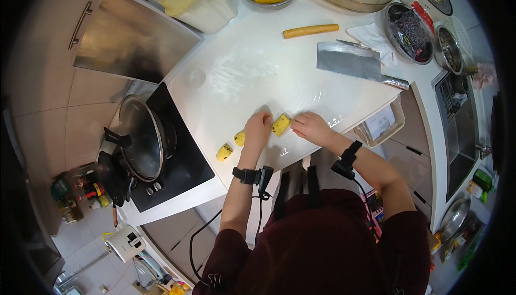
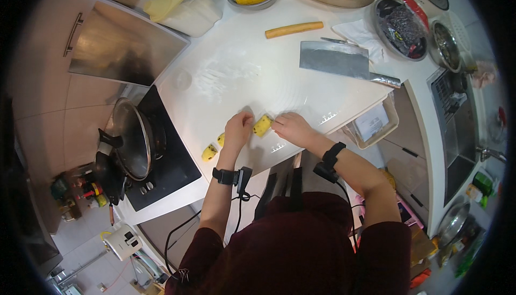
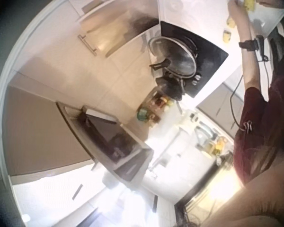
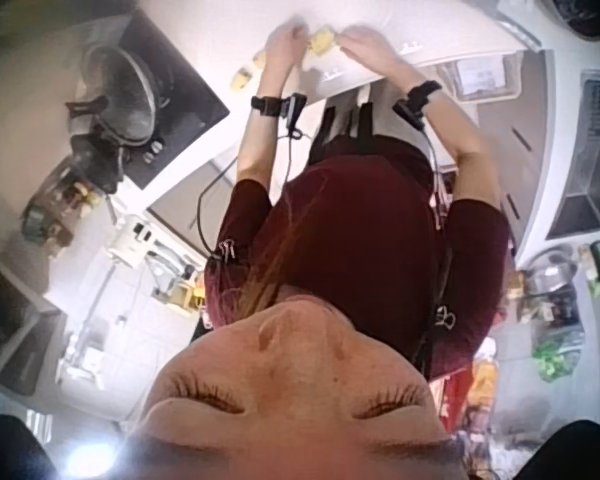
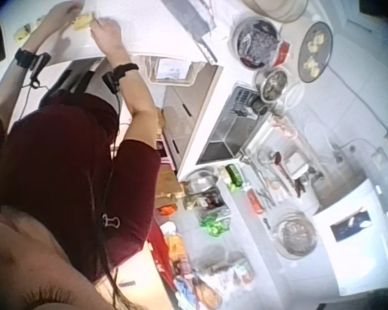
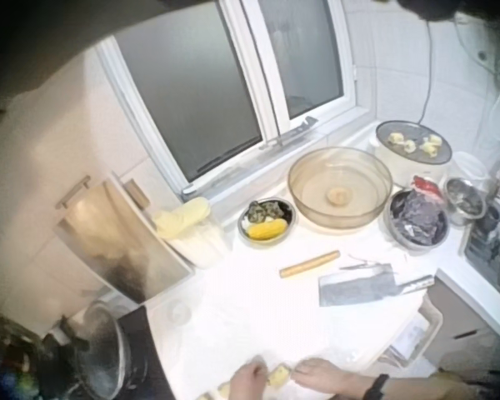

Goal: The person uses a cleaver to cut a long yellow vegetable into small pieces on a white countertop. They then place the cut pieces into a metal steamer basket.

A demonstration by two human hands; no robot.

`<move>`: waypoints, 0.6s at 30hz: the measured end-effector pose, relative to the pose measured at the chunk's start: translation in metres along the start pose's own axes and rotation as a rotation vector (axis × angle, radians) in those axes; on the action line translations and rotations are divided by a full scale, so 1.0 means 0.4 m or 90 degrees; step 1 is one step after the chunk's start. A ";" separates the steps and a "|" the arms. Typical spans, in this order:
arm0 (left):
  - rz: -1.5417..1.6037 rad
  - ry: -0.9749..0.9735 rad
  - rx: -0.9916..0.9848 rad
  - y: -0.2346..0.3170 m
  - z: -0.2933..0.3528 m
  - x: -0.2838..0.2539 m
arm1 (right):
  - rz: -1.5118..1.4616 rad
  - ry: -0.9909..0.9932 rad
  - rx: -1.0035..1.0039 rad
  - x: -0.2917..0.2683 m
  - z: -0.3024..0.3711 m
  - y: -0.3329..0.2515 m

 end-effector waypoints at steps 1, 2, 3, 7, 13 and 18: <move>-0.001 -0.029 -0.002 0.001 -0.016 0.005 | 0.005 0.017 -0.005 0.003 0.001 -0.001; -0.006 -0.043 0.010 0.006 -0.027 0.007 | 0.012 0.026 -0.005 0.007 0.003 -0.002; -0.010 -0.059 0.022 0.011 -0.034 0.009 | 0.020 0.023 -0.001 0.011 0.005 -0.002; -0.023 -0.101 0.048 0.021 -0.047 0.009 | 0.044 0.072 0.018 0.011 0.012 -0.006; -0.100 -0.133 0.096 0.012 -0.072 0.020 | 0.061 0.092 0.055 0.013 0.019 -0.018; -0.134 -0.169 0.101 0.013 -0.063 0.025 | 0.075 0.105 0.072 0.021 0.015 -0.020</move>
Point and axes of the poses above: each hand's wrist, its own z-axis away from the middle knuckle, its own x-axis out of the palm, y = z × x, the point moved 5 cm from there along -z, towards the middle knuckle, and after that the axes turned 14 degrees about -z, right-handed, at the moved point
